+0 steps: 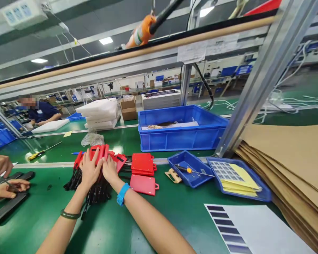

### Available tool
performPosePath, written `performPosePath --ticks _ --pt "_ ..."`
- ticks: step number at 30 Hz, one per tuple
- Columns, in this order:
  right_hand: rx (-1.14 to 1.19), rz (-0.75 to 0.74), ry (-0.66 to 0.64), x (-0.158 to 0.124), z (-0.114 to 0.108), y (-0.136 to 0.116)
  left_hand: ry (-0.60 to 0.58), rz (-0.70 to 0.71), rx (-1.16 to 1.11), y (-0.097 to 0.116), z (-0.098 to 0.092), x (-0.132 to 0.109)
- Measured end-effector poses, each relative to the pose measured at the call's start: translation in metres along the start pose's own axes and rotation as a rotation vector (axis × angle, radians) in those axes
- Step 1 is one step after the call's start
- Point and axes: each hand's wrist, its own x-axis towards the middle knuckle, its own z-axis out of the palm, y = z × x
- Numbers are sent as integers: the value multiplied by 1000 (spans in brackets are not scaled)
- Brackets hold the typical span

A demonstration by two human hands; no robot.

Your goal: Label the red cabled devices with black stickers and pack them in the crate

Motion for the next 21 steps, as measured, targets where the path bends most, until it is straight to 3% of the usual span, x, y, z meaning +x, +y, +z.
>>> performPosePath --ticks 4,6,9,14,18,21 --pt "-360 15 -191 20 -23 -4 -124 422 319 4 -6 -19" --pt "-497 28 -301 30 -42 -7 -186 530 444 7 -5 -24" --pt "-677 -12 -385 37 -76 -7 -231 551 602 12 3 -26" --pt "-924 -111 -343 33 -119 9 -244 608 650 12 15 -21" --pt "-1039 -93 -508 36 -125 18 -212 633 637 9 19 -16" --pt "-1118 -58 -526 37 -115 12 -167 625 647 6 22 -15"
